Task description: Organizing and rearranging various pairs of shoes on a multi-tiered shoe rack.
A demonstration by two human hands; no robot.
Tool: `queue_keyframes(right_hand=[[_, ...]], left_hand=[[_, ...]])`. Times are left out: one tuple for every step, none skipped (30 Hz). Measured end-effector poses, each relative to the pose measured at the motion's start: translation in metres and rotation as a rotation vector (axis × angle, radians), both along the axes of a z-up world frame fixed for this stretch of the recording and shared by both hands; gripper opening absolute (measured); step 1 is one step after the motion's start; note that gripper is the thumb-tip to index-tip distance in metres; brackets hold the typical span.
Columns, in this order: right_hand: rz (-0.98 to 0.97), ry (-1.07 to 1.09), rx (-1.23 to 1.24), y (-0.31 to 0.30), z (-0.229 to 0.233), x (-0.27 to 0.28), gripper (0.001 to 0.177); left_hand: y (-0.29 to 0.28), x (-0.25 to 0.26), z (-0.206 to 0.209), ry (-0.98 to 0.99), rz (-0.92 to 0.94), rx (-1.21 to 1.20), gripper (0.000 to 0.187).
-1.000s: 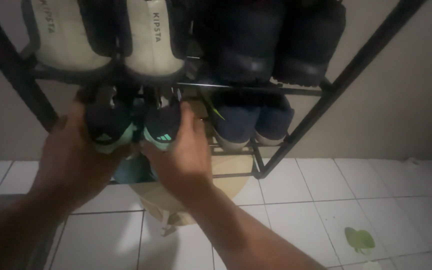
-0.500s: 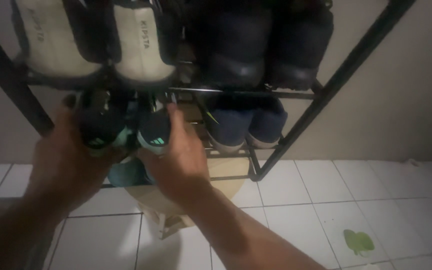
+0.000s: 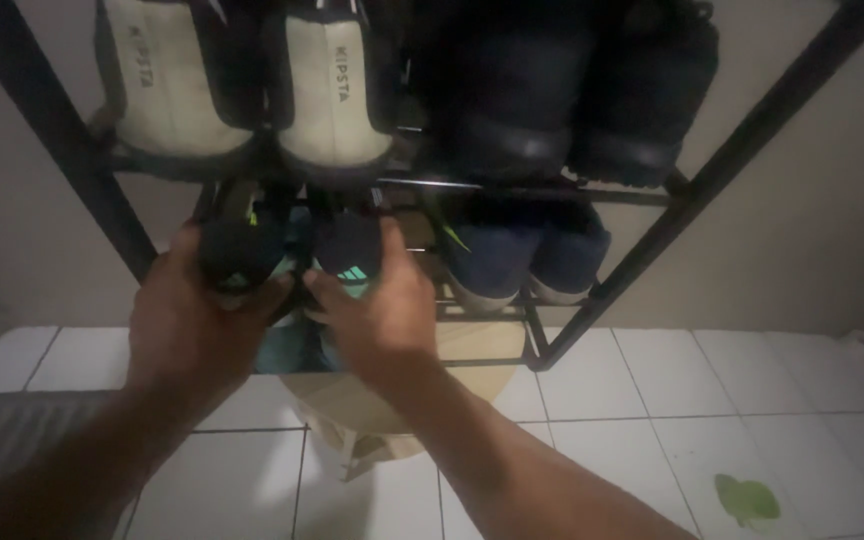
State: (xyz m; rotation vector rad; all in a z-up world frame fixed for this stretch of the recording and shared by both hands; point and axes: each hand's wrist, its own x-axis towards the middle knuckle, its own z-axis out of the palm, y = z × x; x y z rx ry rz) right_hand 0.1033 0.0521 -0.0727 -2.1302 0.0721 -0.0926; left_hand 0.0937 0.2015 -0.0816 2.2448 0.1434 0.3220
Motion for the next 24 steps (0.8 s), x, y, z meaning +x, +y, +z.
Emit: queue_keyframes(right_hand=[[0.0,0.003,-0.003,0.002,-0.002,0.001,0.092],[-0.008,-0.04,-0.038,0.003,-0.003,0.002,0.09],[-0.017,-0.084,-0.07,0.006,-0.004,0.003,0.09],[-0.018,-0.084,-0.069,0.006,-0.003,0.002,0.09],[-0.003,-0.059,-0.075,0.006,-0.001,0.002,0.084],[0.011,-0.034,-0.081,0.006,0.002,0.002,0.079],[0.011,-0.036,-0.083,0.003,-0.001,0.003,0.079],[0.033,-0.075,-0.075,0.0,-0.003,0.004,0.078],[0.053,-0.115,-0.066,-0.002,-0.005,0.006,0.078],[0.052,-0.117,-0.065,0.0,0.0,0.006,0.078],[0.055,-0.034,-0.084,0.0,0.004,0.005,0.086],[0.057,0.049,-0.102,0.001,0.008,0.004,0.094],[0.057,0.047,-0.101,0.001,0.01,0.003,0.094],[0.051,0.045,-0.097,0.002,0.011,0.002,0.09],[0.046,0.046,-0.094,0.002,0.012,0.0,0.085],[0.046,0.046,-0.094,0.001,0.013,0.0,0.085],[0.043,0.085,-0.104,0.001,0.014,0.0,0.091],[0.039,0.123,-0.114,0.001,0.016,0.0,0.097],[0.039,0.124,-0.113,0.002,0.017,-0.001,0.097],[0.064,0.108,-0.089,0.003,0.019,-0.002,0.092],[0.089,0.093,-0.067,0.003,0.02,-0.003,0.087],[0.089,0.094,-0.066,0.001,0.016,-0.003,0.087],[0.142,0.049,-0.044,-0.001,0.013,-0.002,0.082],[0.195,0.004,-0.023,-0.004,0.009,-0.001,0.077]], left_hand=[[-0.003,0.0,0.001,0.003,0.0,-0.003,0.066],[-0.006,0.0,0.002,0.02,0.02,-0.004,0.06],[-0.008,-0.001,0.005,0.035,0.041,-0.003,0.055],[-0.011,-0.003,0.008,0.035,0.04,-0.002,0.055],[-0.013,-0.004,0.013,0.079,0.048,-0.034,0.062],[-0.015,-0.004,0.019,0.123,0.055,-0.067,0.07],[-0.01,0.0,0.01,0.121,0.055,-0.068,0.07],[-0.005,0.004,0.001,0.043,0.022,-0.061,0.078],[0.001,0.009,-0.008,-0.035,-0.012,-0.051,0.085],[0.0,0.008,0.003,-0.037,-0.013,-0.05,0.085],[0.0,0.006,0.014,0.095,-0.005,-0.036,0.086],[-0.001,0.003,0.024,0.228,0.005,-0.021,0.087],[0.001,0.004,0.024,0.226,0.004,-0.019,0.087],[0.002,0.005,0.023,0.236,0.011,-0.006,0.084],[0.004,0.006,0.022,0.249,0.017,0.007,0.082],[0.006,0.008,0.018,0.25,0.017,0.007,0.082],[0.008,0.01,0.015,0.215,-0.009,0.016,0.084],[0.011,0.012,0.011,0.181,-0.035,0.025,0.086],[0.008,0.01,0.02,0.182,-0.035,0.026,0.086],[0.006,0.007,0.03,0.262,-0.026,-0.005,0.087],[0.002,0.005,0.04,0.344,-0.017,-0.037,0.089],[0.005,0.007,0.035,0.345,-0.017,-0.036,0.089],[0.008,0.009,0.032,0.321,-0.046,0.008,0.089],[0.01,0.01,0.028,0.298,-0.076,0.052,0.089]])
